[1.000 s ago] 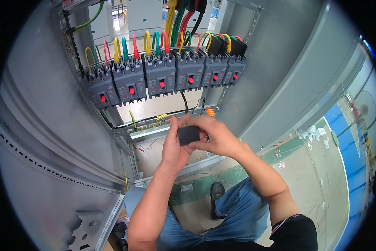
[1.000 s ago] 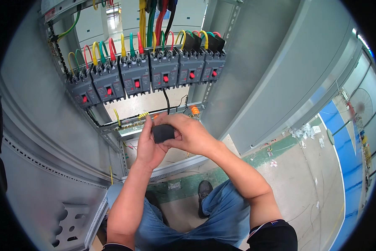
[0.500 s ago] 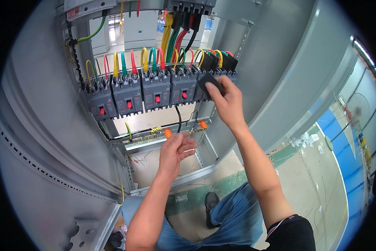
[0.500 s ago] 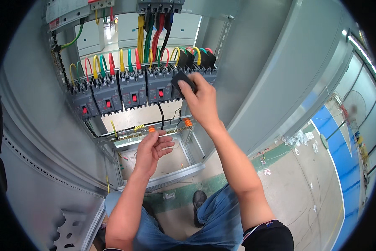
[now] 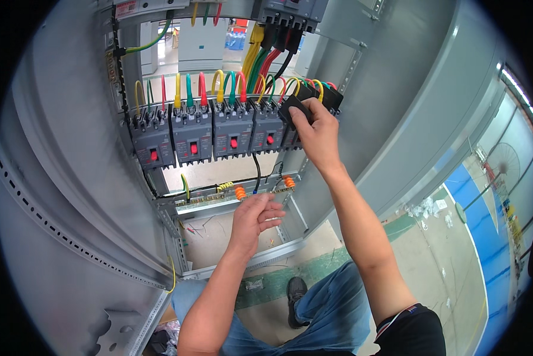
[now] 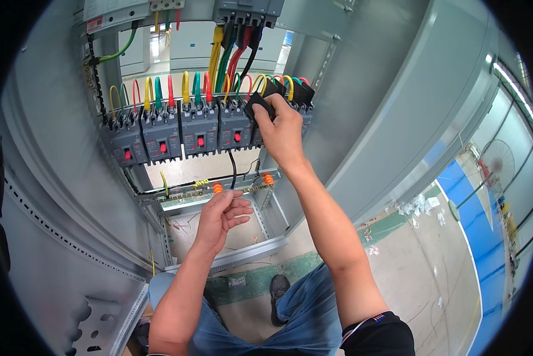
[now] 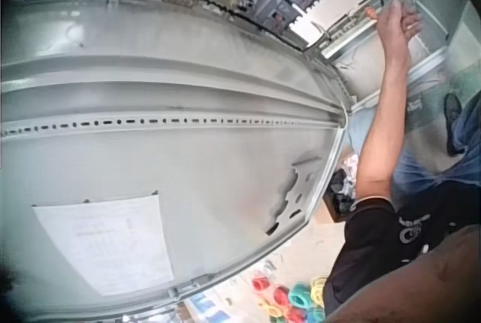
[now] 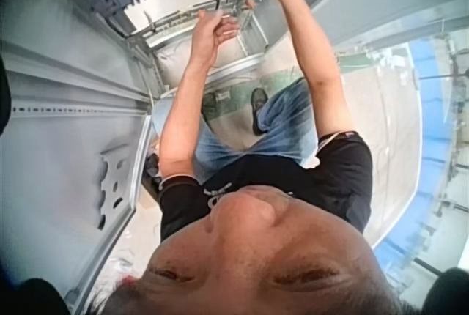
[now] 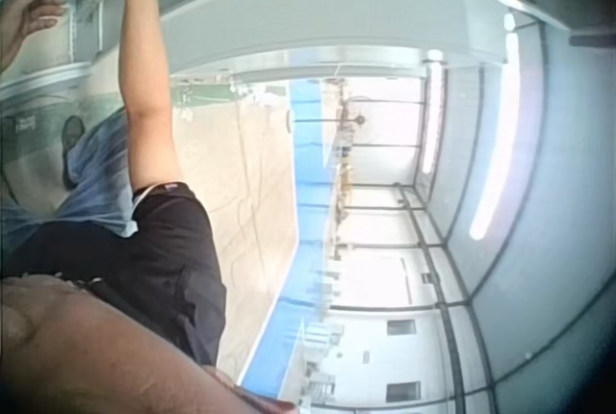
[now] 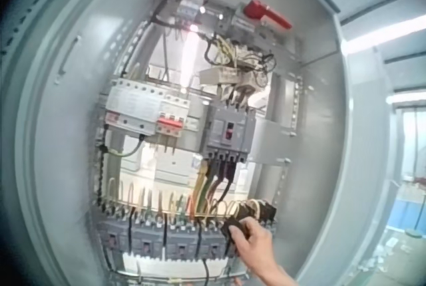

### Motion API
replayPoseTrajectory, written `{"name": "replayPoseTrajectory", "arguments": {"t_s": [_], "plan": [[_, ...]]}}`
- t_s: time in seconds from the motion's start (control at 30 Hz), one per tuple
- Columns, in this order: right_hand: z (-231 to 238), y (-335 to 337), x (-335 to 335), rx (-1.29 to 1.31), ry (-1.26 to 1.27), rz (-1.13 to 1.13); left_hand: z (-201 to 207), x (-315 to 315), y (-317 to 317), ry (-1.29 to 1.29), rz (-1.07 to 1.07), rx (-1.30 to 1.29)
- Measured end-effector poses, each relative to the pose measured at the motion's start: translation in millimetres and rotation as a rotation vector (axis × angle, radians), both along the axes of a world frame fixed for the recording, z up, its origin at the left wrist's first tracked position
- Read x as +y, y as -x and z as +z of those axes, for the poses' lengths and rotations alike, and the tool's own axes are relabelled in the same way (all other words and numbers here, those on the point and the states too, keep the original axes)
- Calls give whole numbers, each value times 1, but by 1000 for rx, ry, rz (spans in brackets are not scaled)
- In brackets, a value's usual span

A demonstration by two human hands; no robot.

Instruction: The person installs black wire organizers onto the top of circuit breakers inside an electrical panel. They repeatedly pick up organizers, place them over the breakers, and adjust them to fit.

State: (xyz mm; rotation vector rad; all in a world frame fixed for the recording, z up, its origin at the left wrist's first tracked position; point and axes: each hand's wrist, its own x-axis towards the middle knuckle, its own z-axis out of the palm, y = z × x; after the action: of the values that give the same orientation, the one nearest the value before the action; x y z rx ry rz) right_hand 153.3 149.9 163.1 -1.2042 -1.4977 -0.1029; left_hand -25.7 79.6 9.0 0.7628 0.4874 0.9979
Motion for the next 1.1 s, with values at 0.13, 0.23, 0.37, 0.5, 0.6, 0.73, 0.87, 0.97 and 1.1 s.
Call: {"name": "replayPoseTrajectory", "arguments": {"t_s": [0.13,0.23,0.37,0.5,0.6,0.73,0.87,0.97,1.1], "plan": [[0,0,2,-10,-51,21,1,0,-1,0,-1,7],[3,-1,3,-64,-58,-18,0,-1,-3,1,-8,15],[7,7,-1,-133,-80,-55,-1,-2,-2,-14,-9,12],[8,10,2,-185,-139,-88,-1,-2,-3,-9,-14,8],[8,19,12,-170,-160,-70,-2,-2,-7,-6,-26,12],[16,25,36,-188,-176,-7,-3,-2,-9,-11,-35,43],[11,2,10,-12,158,103,-1,-3,-9,-15,-28,61],[-1,-2,3,-119,66,55,-4,-3,-11,-23,-53,43],[-3,8,15,-283,-127,-38,-4,-5,-9,-19,-51,67]]}}
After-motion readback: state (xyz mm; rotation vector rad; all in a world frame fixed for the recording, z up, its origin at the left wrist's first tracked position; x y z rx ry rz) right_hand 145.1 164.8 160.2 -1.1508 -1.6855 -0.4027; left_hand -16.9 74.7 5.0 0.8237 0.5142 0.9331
